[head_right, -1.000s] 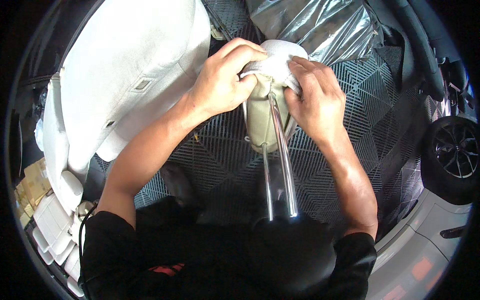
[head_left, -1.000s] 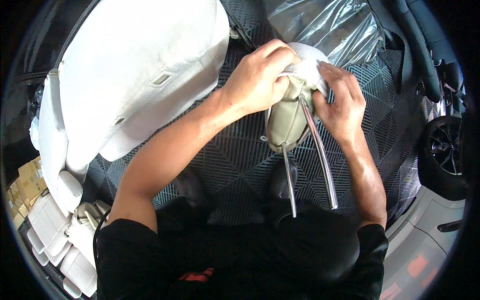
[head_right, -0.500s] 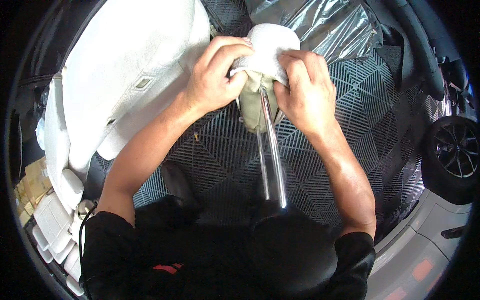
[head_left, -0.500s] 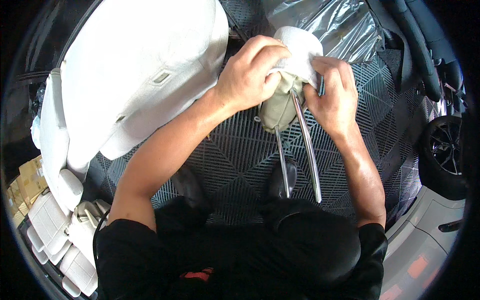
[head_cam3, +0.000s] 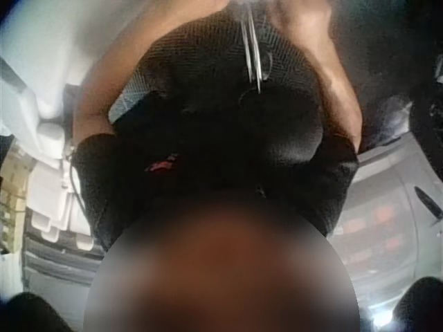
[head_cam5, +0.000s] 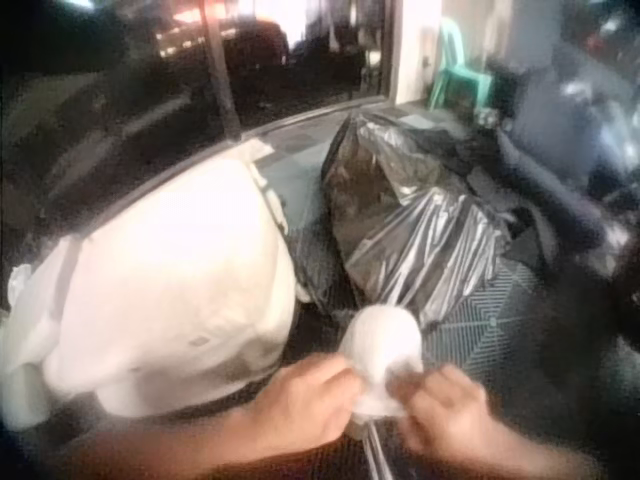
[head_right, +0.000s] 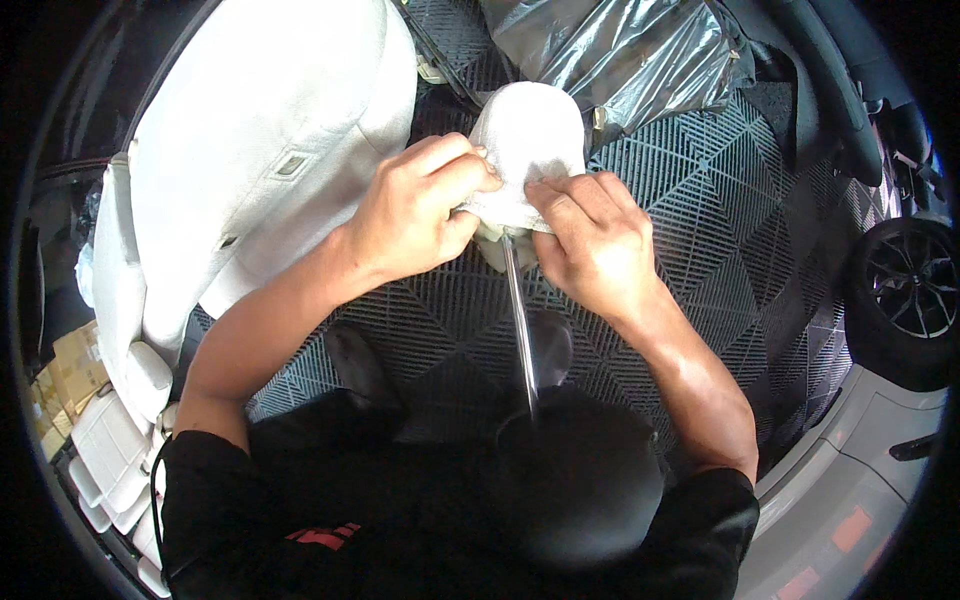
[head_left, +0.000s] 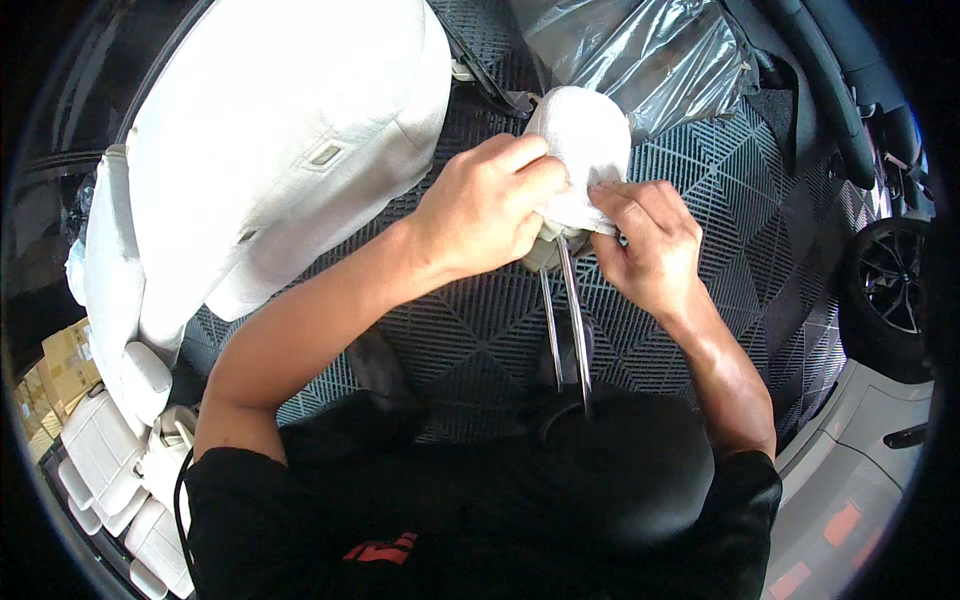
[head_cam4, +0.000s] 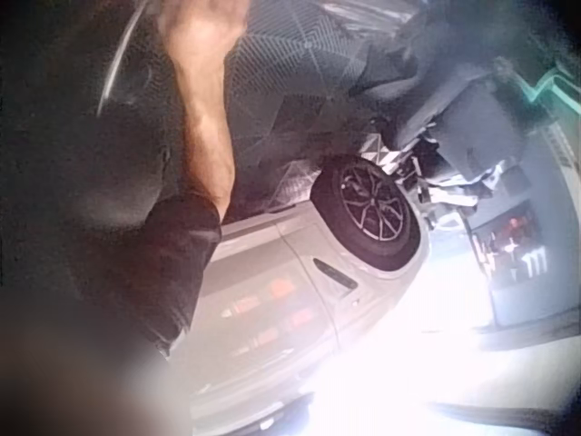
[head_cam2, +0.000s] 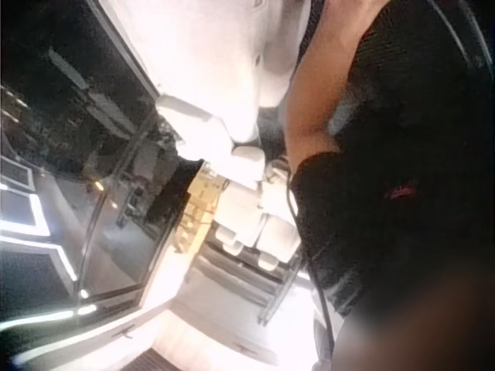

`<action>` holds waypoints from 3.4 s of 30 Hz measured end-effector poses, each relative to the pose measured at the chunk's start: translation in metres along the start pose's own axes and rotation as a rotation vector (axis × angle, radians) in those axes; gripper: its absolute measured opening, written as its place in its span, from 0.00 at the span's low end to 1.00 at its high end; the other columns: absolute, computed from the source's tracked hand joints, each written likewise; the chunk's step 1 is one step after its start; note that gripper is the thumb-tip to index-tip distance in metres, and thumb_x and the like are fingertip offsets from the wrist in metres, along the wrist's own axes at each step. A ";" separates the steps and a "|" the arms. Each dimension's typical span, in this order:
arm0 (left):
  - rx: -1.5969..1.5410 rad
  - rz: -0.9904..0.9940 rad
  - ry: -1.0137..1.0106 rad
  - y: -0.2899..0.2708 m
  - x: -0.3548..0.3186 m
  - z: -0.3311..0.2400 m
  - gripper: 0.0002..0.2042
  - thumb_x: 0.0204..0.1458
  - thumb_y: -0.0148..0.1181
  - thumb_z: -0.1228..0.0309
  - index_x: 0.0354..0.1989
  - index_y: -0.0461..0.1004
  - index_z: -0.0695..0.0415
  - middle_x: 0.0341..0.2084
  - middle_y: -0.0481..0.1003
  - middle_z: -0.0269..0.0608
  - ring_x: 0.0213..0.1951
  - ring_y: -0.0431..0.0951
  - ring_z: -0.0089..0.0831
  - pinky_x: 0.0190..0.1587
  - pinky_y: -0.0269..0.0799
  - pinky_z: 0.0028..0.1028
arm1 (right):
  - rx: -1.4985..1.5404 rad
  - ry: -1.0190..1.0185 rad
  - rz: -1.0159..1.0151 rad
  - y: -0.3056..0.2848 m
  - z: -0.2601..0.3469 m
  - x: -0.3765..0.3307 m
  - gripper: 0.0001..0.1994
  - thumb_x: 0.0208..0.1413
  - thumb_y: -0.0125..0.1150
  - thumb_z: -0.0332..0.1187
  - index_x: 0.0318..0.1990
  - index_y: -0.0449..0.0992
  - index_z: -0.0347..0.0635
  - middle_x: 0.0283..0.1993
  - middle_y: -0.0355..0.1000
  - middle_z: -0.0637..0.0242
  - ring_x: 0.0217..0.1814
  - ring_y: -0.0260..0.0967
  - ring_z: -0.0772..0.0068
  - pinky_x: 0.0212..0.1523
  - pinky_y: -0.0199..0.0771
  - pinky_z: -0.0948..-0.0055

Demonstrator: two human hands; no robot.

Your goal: The person disassembles a white car seat headrest by hand. They remove the headrest from the seat, detach the metal rods, and pull the fabric cover off the foam padding. The person then places the disassembled parts on the floor.

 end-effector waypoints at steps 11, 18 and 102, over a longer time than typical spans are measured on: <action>-0.060 0.067 -0.001 -0.003 0.002 0.002 0.10 0.37 0.60 0.81 0.30 0.75 0.58 0.27 0.73 0.40 0.29 0.78 0.42 0.31 0.76 0.37 | 0.053 0.068 0.231 0.004 0.000 0.026 0.13 0.33 0.65 0.22 0.32 0.76 0.40 0.28 0.69 0.62 0.32 0.72 0.55 0.36 0.78 0.60; -0.217 0.186 -0.166 0.001 0.001 0.029 0.12 0.37 0.61 0.84 0.33 0.79 0.59 0.30 0.76 0.41 0.32 0.81 0.37 0.36 0.76 0.32 | 0.442 0.243 0.273 0.022 -0.032 0.026 0.10 0.35 0.61 0.17 0.29 0.77 0.38 0.27 0.74 0.63 0.28 0.76 0.66 0.31 0.76 0.69; -0.997 0.424 -1.150 0.184 -0.152 0.076 0.54 0.43 0.69 0.75 0.73 0.33 0.64 0.59 0.64 0.61 0.60 0.68 0.45 0.58 0.73 0.37 | 0.455 0.980 0.408 0.121 -0.175 -0.048 0.21 0.41 0.66 0.38 0.43 0.84 0.35 0.39 0.81 0.55 0.40 0.78 0.63 0.48 0.76 0.69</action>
Point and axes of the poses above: each hand's wrist, its own x-axis towards the middle knuckle, its own y-axis out of the palm, z = x × y, the point moved 8 cm from there along x, towards the middle knuckle
